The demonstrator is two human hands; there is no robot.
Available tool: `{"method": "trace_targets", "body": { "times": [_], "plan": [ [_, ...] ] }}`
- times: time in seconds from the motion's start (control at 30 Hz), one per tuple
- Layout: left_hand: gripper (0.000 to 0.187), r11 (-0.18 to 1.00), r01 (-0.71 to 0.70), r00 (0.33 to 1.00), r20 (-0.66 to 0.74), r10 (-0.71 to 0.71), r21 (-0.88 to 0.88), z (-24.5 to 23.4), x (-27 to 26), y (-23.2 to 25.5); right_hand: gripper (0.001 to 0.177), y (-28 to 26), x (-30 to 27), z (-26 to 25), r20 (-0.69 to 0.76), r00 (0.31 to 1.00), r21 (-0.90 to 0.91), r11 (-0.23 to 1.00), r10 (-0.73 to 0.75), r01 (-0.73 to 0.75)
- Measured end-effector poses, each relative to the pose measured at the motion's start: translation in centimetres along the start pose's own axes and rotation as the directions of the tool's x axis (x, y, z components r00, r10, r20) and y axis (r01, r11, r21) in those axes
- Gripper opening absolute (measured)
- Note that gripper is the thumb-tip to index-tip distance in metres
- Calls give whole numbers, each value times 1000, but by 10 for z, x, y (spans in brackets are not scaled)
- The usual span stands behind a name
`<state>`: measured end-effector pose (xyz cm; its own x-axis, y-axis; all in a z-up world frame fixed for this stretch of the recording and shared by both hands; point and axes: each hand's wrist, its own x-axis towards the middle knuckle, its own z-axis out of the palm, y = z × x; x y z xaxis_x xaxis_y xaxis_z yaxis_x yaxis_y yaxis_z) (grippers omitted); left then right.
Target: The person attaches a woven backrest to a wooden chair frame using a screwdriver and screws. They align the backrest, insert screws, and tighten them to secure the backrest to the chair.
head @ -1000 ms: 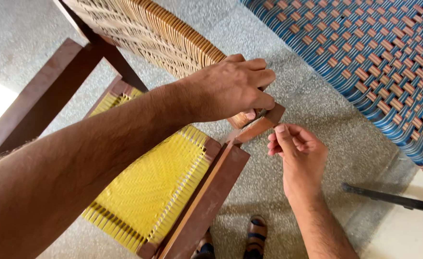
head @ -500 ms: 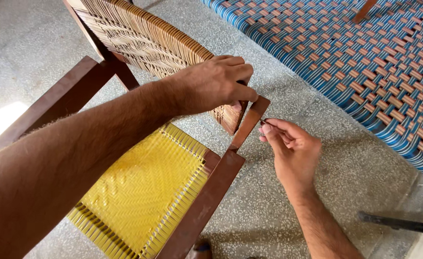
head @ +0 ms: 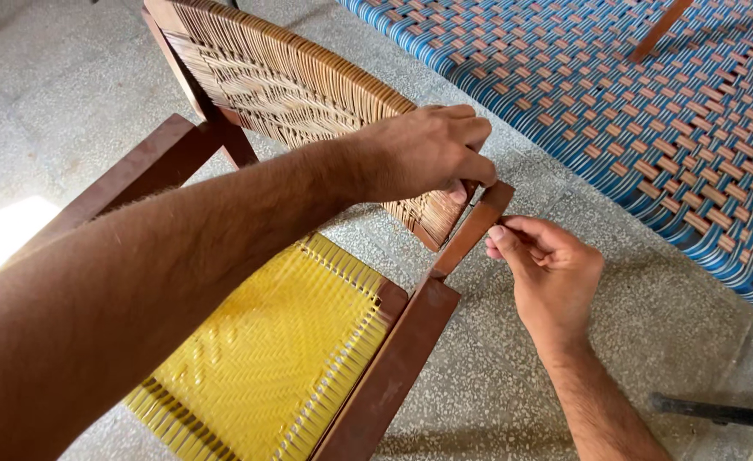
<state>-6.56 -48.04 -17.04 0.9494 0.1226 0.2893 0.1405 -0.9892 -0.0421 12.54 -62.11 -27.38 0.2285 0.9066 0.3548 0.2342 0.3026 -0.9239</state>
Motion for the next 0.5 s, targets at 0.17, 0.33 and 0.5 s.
{"method": "trace_targets", "body": {
  "times": [0.17,0.33,0.5],
  "plan": [
    [27,998,44,999,26,-44,-33,5,4,2,16,-1,6,-6,45,999,-122,993,7,-1],
    [27,999,46,998,41,-46,2,5,6,-2,18,0,6,-12,69,995,-126,990,71,-62],
    [28,999,27,1000,13,-27,-22,3,6,-2,15,2,7,-10,68,993,-102,991,99,-92]
  ]
}}
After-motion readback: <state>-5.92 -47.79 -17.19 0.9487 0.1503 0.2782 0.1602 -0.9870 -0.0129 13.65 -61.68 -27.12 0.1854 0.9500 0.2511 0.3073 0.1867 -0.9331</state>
